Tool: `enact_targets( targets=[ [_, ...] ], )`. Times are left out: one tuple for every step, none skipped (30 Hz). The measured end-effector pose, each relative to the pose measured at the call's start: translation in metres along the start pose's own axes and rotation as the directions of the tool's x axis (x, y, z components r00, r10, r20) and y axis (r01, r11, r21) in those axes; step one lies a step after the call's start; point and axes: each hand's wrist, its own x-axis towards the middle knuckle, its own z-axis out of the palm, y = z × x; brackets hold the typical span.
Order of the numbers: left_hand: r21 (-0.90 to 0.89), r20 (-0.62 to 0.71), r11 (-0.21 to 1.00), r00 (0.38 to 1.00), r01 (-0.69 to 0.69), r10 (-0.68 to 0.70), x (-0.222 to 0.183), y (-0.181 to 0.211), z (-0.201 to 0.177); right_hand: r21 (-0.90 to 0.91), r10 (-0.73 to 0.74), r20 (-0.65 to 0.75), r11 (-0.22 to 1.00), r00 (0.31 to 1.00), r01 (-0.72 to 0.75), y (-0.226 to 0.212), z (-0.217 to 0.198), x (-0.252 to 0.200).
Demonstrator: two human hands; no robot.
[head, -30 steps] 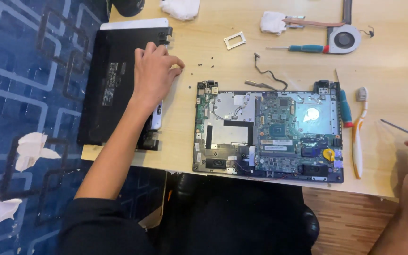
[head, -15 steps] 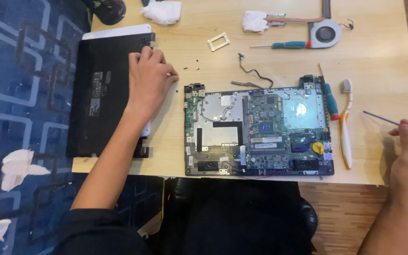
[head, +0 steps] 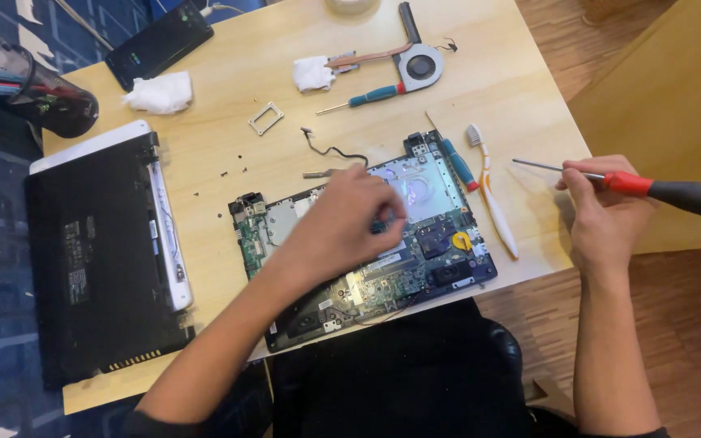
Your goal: Disassembling and cleaning a laptop motherboard using a screwdriver and a toothbrush.
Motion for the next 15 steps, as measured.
enact_targets(
  targets=[
    [0.007,0.030,0.980,0.979,-0.200,0.200,0.012,0.005,0.018,0.012,-0.002,0.002,1.000,1.000,0.002,-0.001,0.000,0.001],
    [0.005,0.031,0.979,0.979,-0.202,0.201,0.024,0.006,0.031,0.011,-0.001,0.001,1.000,1.000,0.001,0.000,-0.001,0.000],
    [-0.069,0.062,0.971,0.970,-0.229,0.233,0.036,0.007,0.043,0.011,-0.005,-0.001,1.000,1.000,0.005,0.001,-0.002,0.000],
    [-0.142,0.092,0.956,0.959,-0.256,0.270,0.047,0.008,0.056,0.010,-0.010,-0.005,1.000,1.000,0.010,0.002,-0.002,0.000],
    [-0.143,0.094,0.955,0.957,-0.259,0.274,0.055,0.007,0.062,0.008,-0.010,-0.009,1.000,1.000,0.010,0.002,-0.002,0.001],
    [-0.171,0.079,0.952,0.960,-0.254,0.270,0.062,0.005,0.068,0.010,-0.006,-0.002,1.000,1.000,0.006,0.002,-0.003,0.000],
    [-0.199,0.063,0.948,0.962,-0.249,0.266,0.069,0.004,0.074,0.011,-0.002,0.005,1.000,1.000,0.002,0.002,-0.003,0.001],
    [-0.199,0.067,0.947,0.961,-0.251,0.269,0.072,0.003,0.079,0.010,0.000,0.001,1.000,1.000,0.000,0.002,-0.003,0.001],
    [-0.159,0.039,0.942,0.952,-0.295,0.304,0.075,0.002,0.083,0.028,0.017,-0.012,0.999,1.000,-0.016,0.002,-0.002,0.001],
    [-0.119,0.011,0.935,0.941,-0.335,0.339,0.077,0.000,0.087,0.046,0.035,-0.022,0.998,0.999,-0.034,0.002,-0.001,0.001],
    [-0.121,0.015,0.934,0.941,-0.335,0.339,0.078,0.001,0.089,0.045,0.039,-0.024,0.998,0.999,-0.038,0.001,-0.001,0.001],
    [-0.076,0.010,0.940,0.942,-0.333,0.335,0.078,0.002,0.090,0.033,0.034,-0.012,0.999,0.999,-0.033,0.000,-0.002,0.001],
    [-0.031,0.005,0.943,0.944,-0.330,0.330,0.078,0.002,0.092,0.021,0.029,0.000,0.999,1.000,-0.029,-0.001,-0.002,0.000],
    [-0.033,0.006,0.944,0.944,-0.328,0.329,0.078,0.001,0.092,0.020,0.032,0.001,0.999,0.999,-0.032,-0.004,-0.001,0.000],
    [-0.041,-0.018,0.941,0.942,-0.335,0.334,0.078,0.000,0.092,0.017,0.065,-0.004,0.998,0.998,-0.065,-0.008,-0.001,0.000]
  ],
)
